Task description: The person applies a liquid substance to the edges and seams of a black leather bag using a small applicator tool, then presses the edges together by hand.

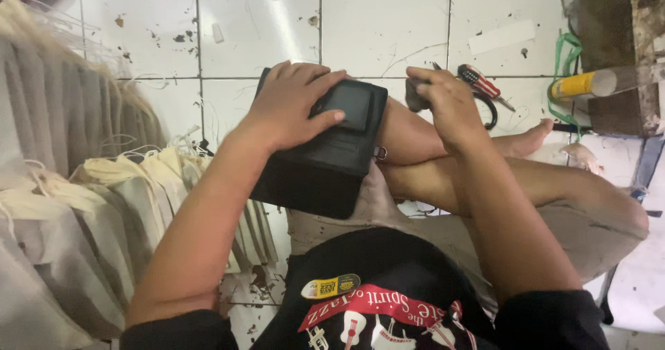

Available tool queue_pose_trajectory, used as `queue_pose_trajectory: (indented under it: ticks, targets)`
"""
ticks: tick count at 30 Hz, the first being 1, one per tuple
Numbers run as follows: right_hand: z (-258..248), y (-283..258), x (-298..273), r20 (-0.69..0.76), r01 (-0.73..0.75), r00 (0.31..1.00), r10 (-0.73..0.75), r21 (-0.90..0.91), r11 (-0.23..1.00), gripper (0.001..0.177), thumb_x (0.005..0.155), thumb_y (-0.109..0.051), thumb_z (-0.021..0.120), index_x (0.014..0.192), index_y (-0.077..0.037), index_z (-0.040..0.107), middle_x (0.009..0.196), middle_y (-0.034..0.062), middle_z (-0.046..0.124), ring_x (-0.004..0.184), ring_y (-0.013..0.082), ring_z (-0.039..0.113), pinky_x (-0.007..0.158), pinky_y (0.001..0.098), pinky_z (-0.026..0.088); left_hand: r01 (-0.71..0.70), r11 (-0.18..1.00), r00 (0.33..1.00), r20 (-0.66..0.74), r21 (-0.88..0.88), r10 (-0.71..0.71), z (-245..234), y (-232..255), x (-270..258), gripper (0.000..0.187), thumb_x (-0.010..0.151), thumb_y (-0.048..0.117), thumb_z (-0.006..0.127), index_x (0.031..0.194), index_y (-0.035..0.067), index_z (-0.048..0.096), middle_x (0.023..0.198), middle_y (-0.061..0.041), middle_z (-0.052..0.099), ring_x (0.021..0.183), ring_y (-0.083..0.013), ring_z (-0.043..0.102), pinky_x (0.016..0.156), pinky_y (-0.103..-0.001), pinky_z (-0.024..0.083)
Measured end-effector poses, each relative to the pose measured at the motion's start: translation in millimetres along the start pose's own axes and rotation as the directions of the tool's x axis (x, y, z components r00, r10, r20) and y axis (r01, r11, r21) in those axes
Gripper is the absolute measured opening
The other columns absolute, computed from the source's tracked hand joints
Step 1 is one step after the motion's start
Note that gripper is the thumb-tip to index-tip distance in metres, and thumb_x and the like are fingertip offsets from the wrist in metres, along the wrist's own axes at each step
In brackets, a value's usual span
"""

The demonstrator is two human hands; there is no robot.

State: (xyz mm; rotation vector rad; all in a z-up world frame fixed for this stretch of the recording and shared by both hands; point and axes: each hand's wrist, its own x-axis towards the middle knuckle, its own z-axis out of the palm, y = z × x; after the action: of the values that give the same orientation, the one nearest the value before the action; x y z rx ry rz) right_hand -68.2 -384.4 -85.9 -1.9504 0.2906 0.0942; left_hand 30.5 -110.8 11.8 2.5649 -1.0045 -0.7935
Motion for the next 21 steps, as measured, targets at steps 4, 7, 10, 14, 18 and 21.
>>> queue_pose_trajectory:
  ticks: [4, 7, 10, 14, 18, 21]
  targets:
    - [15, 1, -17, -0.152, 0.087, 0.986, -0.071, 0.100, 0.991, 0.047, 0.087, 0.000, 0.065, 0.133, -0.005, 0.069, 0.108, 0.0149, 0.067, 0.105, 0.0248, 0.064, 0.096, 0.0361, 0.051, -0.003, 0.994, 0.998, -0.069, -0.106, -0.005, 20, -7, -3, 0.106, 0.075, 0.076, 0.074, 0.160, 0.026, 0.036, 0.154, -0.015, 0.048, 0.150, -0.0388, 0.036, 0.127, -0.057, 0.010]
    - [38, -4, -10, -0.258, 0.180, 0.953, -0.160, 0.057, 0.982, 0.034, 0.087, 0.002, 0.075, 0.120, -0.009, 0.074, 0.093, 0.0064, 0.074, 0.086, 0.0164, 0.071, 0.079, 0.0290, 0.056, -0.034, 0.993, 0.977, -0.213, -0.112, 0.009, 47, -27, 6, 0.084, 0.084, 0.056, 0.077, 0.156, 0.030, 0.041, 0.139, -0.011, 0.056, 0.141, -0.0360, 0.047, 0.125, -0.058, 0.017]
    - [55, -8, -5, -0.184, 0.297, 0.902, -0.390, -0.391, 0.871, 0.010, 0.092, -0.012, 0.078, 0.102, -0.013, 0.081, 0.090, 0.0072, 0.072, 0.082, 0.0238, 0.069, 0.072, 0.0340, 0.053, -0.063, 0.996, 0.937, -0.346, -0.059, 0.039, 56, -29, 8, 0.061, 0.094, 0.035, 0.073, 0.150, 0.031, 0.050, 0.130, -0.007, 0.060, 0.135, -0.0343, 0.053, 0.122, -0.059, 0.021]
    - [63, 1, -29, 0.088, 0.392, 0.895, -0.438, -0.625, 0.675, 0.019, 0.094, -0.020, 0.070, 0.107, -0.007, 0.075, 0.089, 0.0121, 0.060, 0.086, 0.0346, 0.060, 0.077, 0.0453, 0.047, -0.121, 0.991, 0.913, -0.397, -0.051, 0.091, 67, -31, 11, 0.061, 0.092, 0.022, 0.073, 0.149, 0.028, 0.053, 0.128, -0.007, 0.061, 0.132, -0.0379, 0.054, 0.120, -0.064, 0.025]
    - [57, 5, -32, 0.080, 0.444, 0.870, -0.486, -0.552, 0.706, 0.012, 0.092, -0.020, 0.070, 0.101, -0.015, 0.076, 0.084, 0.0075, 0.060, 0.085, 0.0330, 0.059, 0.076, 0.0427, 0.046, -0.157, 0.981, 0.886, -0.455, -0.110, 0.091, 74, -33, 14, 0.055, 0.093, 0.021, 0.071, 0.145, 0.030, 0.056, 0.125, -0.005, 0.061, 0.130, -0.0354, 0.056, 0.120, -0.065, 0.024]
    - [63, 2, -17, -0.017, 0.412, 0.850, -0.526, -0.600, 0.686, 0.019, 0.087, -0.004, 0.055, 0.094, -0.008, 0.073, 0.075, 0.0175, 0.059, 0.069, 0.0404, 0.052, 0.067, 0.0518, 0.039, -0.235, 0.971, 0.855, -0.485, -0.050, 0.182, 72, -34, 11, 0.063, 0.081, 0.020, 0.072, 0.143, 0.019, 0.058, 0.129, -0.006, 0.059, 0.123, -0.0342, 0.054, 0.121, -0.064, 0.022]
